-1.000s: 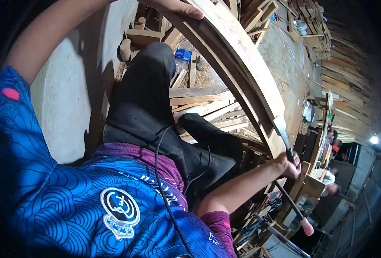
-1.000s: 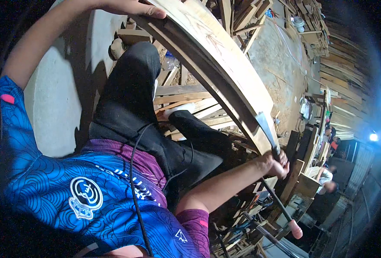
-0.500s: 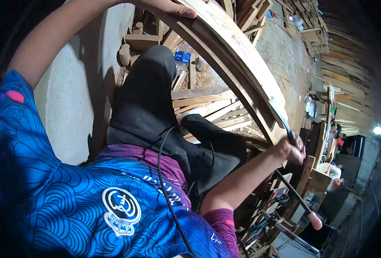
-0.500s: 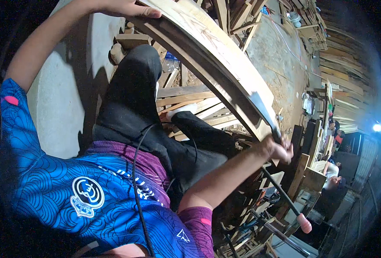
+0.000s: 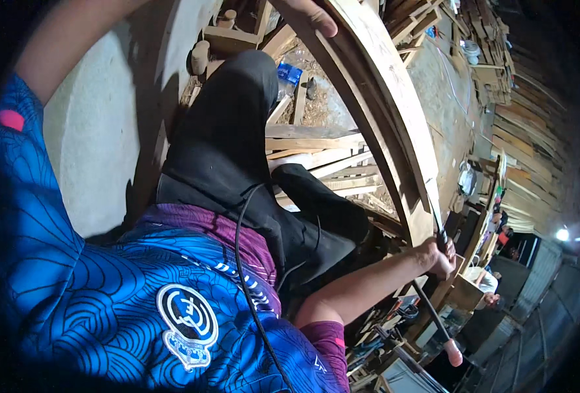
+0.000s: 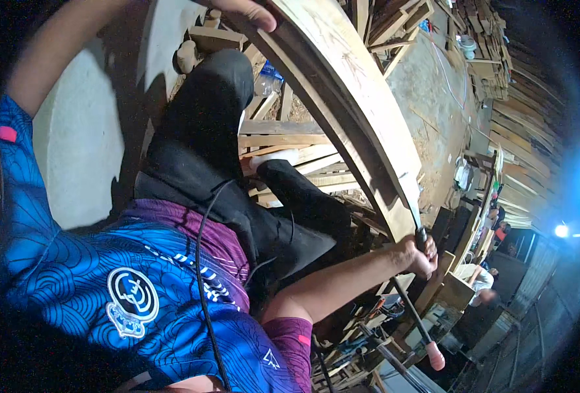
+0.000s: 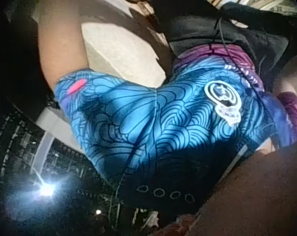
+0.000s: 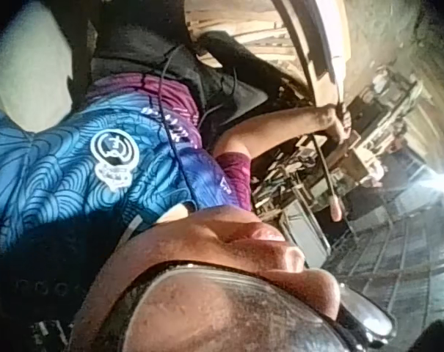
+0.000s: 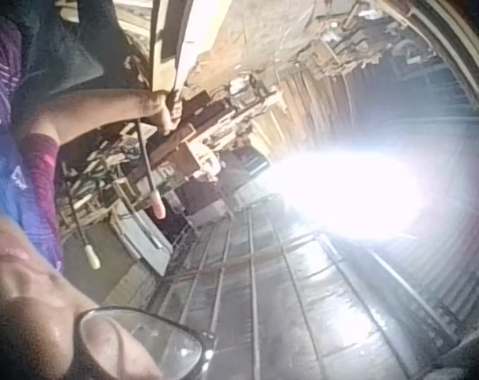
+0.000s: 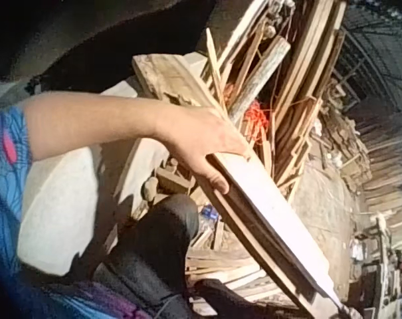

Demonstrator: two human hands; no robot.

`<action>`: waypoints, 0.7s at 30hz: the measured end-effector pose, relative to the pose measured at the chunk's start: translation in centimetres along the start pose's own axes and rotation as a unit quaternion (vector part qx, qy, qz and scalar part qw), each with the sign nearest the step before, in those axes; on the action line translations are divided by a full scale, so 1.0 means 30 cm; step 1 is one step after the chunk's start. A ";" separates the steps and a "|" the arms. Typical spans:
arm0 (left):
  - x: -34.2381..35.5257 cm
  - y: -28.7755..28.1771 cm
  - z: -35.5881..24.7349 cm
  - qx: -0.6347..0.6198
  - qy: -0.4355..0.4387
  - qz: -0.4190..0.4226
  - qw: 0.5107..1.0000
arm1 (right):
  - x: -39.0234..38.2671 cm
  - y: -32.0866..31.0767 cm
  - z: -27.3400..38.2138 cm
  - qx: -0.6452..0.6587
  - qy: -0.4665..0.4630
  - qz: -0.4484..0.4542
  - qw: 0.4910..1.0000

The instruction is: Carving and sanding a piece of wood using a hand sander and a chisel in a workshop.

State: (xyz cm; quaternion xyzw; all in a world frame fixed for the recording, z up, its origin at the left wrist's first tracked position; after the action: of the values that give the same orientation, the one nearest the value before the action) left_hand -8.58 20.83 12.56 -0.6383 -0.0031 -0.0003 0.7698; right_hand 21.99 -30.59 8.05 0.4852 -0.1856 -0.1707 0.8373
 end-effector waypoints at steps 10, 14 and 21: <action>-0.050 0.081 0.026 -0.007 -0.004 -0.026 1.000 | -0.422 0.308 -0.291 0.049 0.209 0.164 0.963; -0.049 0.074 0.034 0.009 -0.014 -0.013 1.000 | 0.020 0.056 -0.098 -0.054 0.094 0.099 0.989; 0.000 0.023 0.003 -0.039 -0.002 -0.051 0.998 | 0.322 -0.029 0.033 -0.118 -0.007 0.249 0.961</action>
State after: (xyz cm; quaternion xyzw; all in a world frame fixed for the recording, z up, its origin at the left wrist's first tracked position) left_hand -8.59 21.05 11.88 -0.6666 -0.0367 -0.0382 0.7435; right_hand 29.87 -36.25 9.14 0.3206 -0.2844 0.0190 0.9033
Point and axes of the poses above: each hand's wrist, its own x-axis towards the middle knuckle, its own y-axis out of the palm, z = x × y, the point moved 3 cm from there along x, towards the middle knuckle, and after that the axes turned 13 degrees about x, right-handed, at the moved point
